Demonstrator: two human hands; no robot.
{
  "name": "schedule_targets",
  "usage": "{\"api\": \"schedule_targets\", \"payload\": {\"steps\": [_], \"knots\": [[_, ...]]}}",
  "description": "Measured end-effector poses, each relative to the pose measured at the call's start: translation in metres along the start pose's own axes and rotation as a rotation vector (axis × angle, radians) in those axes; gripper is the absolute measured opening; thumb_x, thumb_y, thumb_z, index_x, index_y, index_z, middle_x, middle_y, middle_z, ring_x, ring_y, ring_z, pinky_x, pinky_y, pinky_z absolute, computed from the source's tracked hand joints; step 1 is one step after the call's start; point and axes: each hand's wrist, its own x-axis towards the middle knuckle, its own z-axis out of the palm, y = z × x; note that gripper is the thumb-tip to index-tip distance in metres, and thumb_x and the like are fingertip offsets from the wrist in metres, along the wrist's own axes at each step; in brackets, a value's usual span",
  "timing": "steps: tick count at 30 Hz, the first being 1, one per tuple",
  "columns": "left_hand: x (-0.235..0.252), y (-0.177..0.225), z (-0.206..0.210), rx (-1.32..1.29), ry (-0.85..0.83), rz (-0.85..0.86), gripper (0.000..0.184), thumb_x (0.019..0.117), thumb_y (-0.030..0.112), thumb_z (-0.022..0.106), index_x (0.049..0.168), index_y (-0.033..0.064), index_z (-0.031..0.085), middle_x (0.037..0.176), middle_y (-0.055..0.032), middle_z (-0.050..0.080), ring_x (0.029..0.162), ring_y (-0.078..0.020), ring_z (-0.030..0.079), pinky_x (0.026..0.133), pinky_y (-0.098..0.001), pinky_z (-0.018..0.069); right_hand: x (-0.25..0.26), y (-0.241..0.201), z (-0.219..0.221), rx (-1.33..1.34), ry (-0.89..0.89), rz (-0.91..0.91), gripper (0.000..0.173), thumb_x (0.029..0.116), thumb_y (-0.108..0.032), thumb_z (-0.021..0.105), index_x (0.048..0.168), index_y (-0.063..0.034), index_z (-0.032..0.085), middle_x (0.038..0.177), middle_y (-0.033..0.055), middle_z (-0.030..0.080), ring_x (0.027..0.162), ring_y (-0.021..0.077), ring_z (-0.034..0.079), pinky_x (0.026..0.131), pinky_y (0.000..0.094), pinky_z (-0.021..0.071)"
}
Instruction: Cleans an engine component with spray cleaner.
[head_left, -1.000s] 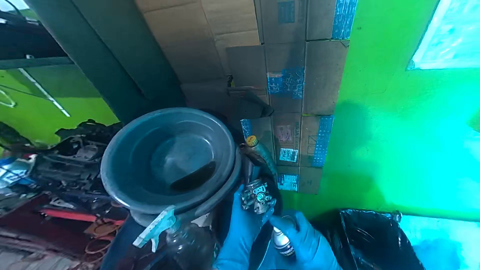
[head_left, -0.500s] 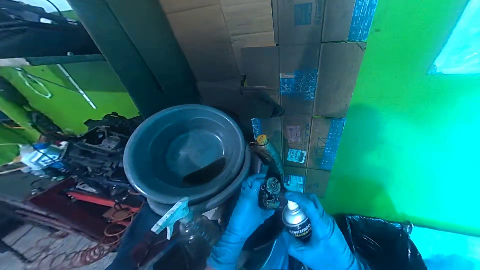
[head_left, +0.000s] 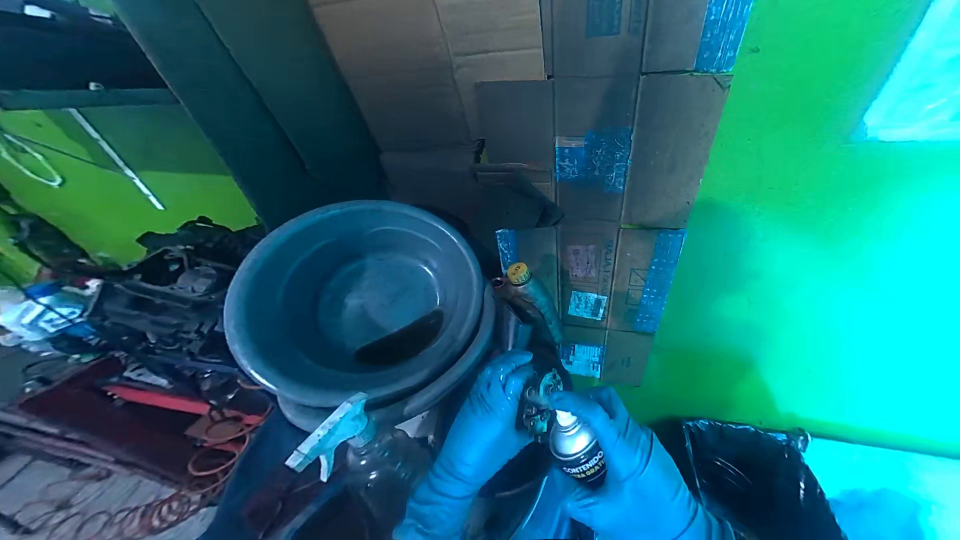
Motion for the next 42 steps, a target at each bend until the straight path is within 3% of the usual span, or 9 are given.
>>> {"api": "schedule_targets", "payload": {"steps": [10,22,24,26,28,30,32,36,42], "knots": [[0.009,0.019,0.002,0.114,-0.012,0.185,0.055,0.0639,0.028,0.088,0.111,0.0094,0.066,0.126,-0.0107,0.068,0.127,-0.0301,0.060,0.104,-0.0419,0.0512,-0.002,0.012,0.003,-0.098,-0.021,0.036,0.069,0.0748,-0.034,0.084,0.139,-0.0251,0.061,0.121,0.0146,0.064,0.094,0.0200,0.070,0.070,0.0373,0.0619],[0.011,0.022,0.003,0.153,-0.007,0.190,0.055,0.0630,0.026,0.087,0.110,0.0100,0.065,0.126,-0.0105,0.068,0.126,-0.0313,0.061,0.103,-0.0433,0.0514,-0.003,0.009,-0.004,-0.103,-0.071,0.095,0.072,0.0739,-0.033,0.084,0.141,-0.0271,0.060,0.122,0.0141,0.063,0.095,0.0199,0.069,0.072,0.0375,0.0614],[0.007,0.023,0.005,-0.023,0.035,0.007,0.064,0.0619,0.032,0.090,0.115,0.0078,0.064,0.129,-0.0143,0.065,0.126,-0.0304,0.060,0.104,-0.0437,0.0514,-0.005,0.011,-0.007,-0.036,0.020,0.074,0.074,0.0721,-0.030,0.087,0.141,-0.0241,0.060,0.123,0.0132,0.065,0.098,0.0177,0.069,0.076,0.0361,0.0626],[0.003,0.031,0.004,-0.354,0.092,-0.368,0.070,0.0639,0.024,0.089,0.123,-0.0002,0.059,0.131,-0.0134,0.062,0.123,-0.0200,0.060,0.103,-0.0363,0.0521,-0.009,0.015,-0.017,0.075,0.090,0.083,0.077,0.0725,-0.027,0.089,0.143,-0.0210,0.058,0.128,0.0118,0.064,0.104,0.0152,0.068,0.083,0.0347,0.0624],[0.007,0.038,0.000,-0.736,0.188,-0.825,0.055,0.0852,0.019,0.071,0.133,-0.0014,0.052,0.113,-0.0071,0.066,0.097,-0.0095,0.066,0.083,-0.0265,0.0573,-0.012,0.017,-0.026,0.198,0.151,0.083,0.077,0.0731,-0.021,0.088,0.143,-0.0149,0.056,0.132,0.0103,0.063,0.112,0.0132,0.066,0.092,0.0324,0.0605],[0.012,0.034,-0.003,-1.108,0.292,-1.172,0.039,0.1068,0.028,0.042,0.133,0.0025,0.055,0.104,-0.0143,0.068,0.087,-0.0225,0.069,0.073,-0.0383,0.0597,-0.013,0.016,-0.030,0.294,0.204,0.061,0.076,0.0742,-0.018,0.087,0.142,-0.0121,0.055,0.134,0.0096,0.062,0.116,0.0134,0.064,0.097,0.0307,0.0578],[0.017,0.027,-0.006,-1.296,0.360,-1.377,0.047,0.1097,0.040,0.029,0.130,0.0068,0.057,0.105,-0.0209,0.069,0.087,-0.0340,0.071,0.068,-0.0481,0.0603,-0.012,0.016,-0.031,0.295,0.244,0.049,0.075,0.0741,-0.019,0.087,0.142,-0.0143,0.056,0.133,0.0091,0.062,0.117,0.0134,0.064,0.098,0.0298,0.0572],[0.017,0.023,-0.013,-1.482,0.411,-1.471,0.048,0.1071,0.044,0.029,0.129,0.0098,0.054,0.110,-0.0239,0.067,0.093,-0.0414,0.070,0.068,-0.0547,0.0595,-0.008,0.020,-0.024,0.243,0.247,0.050,0.073,0.0745,-0.025,0.087,0.141,-0.0145,0.057,0.132,0.0096,0.063,0.117,0.0120,0.063,0.098,0.0289,0.0571],[0.003,0.029,-0.019,-1.721,0.482,-1.337,0.062,0.1061,0.052,0.017,0.126,0.0080,0.056,0.109,-0.0237,0.069,0.097,-0.0397,0.070,0.074,-0.0542,0.0604,-0.008,0.016,-0.009,0.324,0.186,0.027,0.078,0.0729,-0.018,0.088,0.144,-0.0150,0.055,0.134,0.0112,0.062,0.117,0.0132,0.063,0.099,0.0292,0.0562]]}}
